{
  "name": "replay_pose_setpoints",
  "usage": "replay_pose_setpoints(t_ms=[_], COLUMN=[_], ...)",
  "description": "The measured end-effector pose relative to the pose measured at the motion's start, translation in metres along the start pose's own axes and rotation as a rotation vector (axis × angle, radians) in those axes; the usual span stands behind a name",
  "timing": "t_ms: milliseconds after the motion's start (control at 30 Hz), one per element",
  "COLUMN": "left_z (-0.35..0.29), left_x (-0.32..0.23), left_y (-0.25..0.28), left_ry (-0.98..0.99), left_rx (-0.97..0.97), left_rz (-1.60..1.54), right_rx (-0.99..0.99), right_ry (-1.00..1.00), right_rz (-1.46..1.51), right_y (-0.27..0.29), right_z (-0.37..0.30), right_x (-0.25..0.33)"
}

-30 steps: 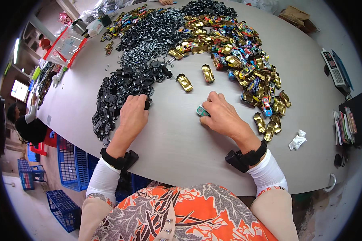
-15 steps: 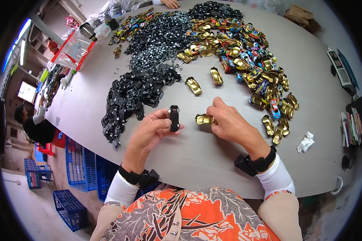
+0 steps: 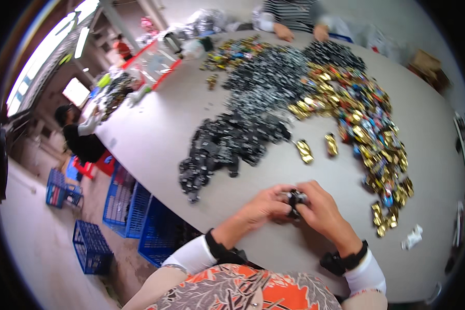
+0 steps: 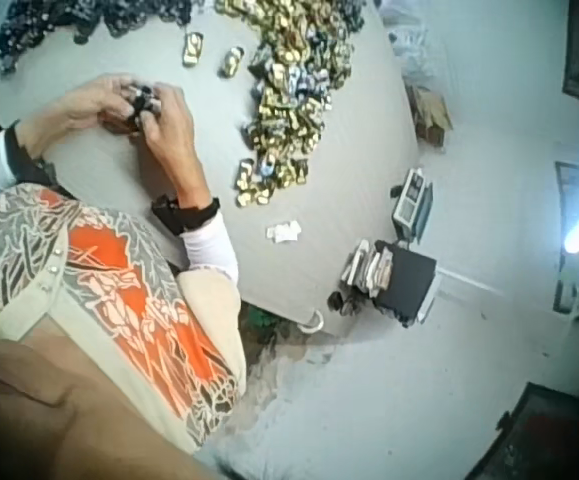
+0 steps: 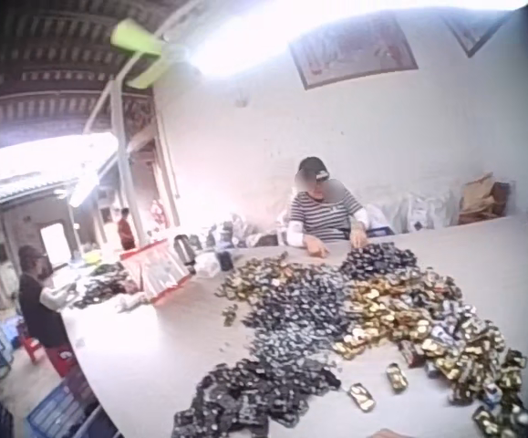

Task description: Assembling small toy car models by combining the chassis and body components.

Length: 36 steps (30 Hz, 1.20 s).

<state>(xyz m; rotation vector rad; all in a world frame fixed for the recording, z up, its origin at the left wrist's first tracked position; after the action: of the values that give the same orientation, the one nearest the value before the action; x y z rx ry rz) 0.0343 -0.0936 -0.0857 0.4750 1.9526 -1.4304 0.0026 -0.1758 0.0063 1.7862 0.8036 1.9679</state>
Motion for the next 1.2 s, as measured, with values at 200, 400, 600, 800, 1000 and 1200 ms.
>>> replay_pose_setpoints(t_ms=[200, 400, 600, 800, 1000, 1200], left_z=[-0.008, 0.0, 0.001, 0.003, 0.003, 0.002], left_x=[0.005, -0.032, -0.072, -0.058, -0.057, -0.055], left_y=[-0.013, -0.02, -0.037, -0.053, -0.056, -0.053], left_ry=[0.042, -0.054, -0.14, -0.112, -0.137, -0.134], left_rx=[0.002, 0.078, 0.11, 0.157, 0.178, 0.175], left_rz=[0.094, -0.07, 0.008, -0.058, -0.079, -0.117], right_rx=[0.062, -0.072, -0.067, -0.029, -0.045, -0.075], right_ry=[-0.146, -0.129, 0.005, 0.082, 0.086, 0.105], right_rz=[0.415, 0.774, 1.047, 1.082, 1.133, 1.096], right_y=[-0.022, 0.008, 0.026, 0.029, 0.026, 0.029], right_z=[-0.014, -0.002, -0.005, -0.011, -0.013, -0.012], right_x=[-0.028, -0.037, -0.024, -0.013, -0.022, -0.018])
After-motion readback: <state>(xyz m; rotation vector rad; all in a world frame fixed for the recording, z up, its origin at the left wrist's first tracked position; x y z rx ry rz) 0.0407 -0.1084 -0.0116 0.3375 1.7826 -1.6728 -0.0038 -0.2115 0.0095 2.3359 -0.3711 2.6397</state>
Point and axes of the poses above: each hand's wrist, its own z-axis towards the middle knuckle, its own y-axis out of the back of the hand, x = y × z, the point moved 10 cm from there along z, towards the middle knuckle, and after that the axes turned 12 degrees about x, right-handed, at the moved point
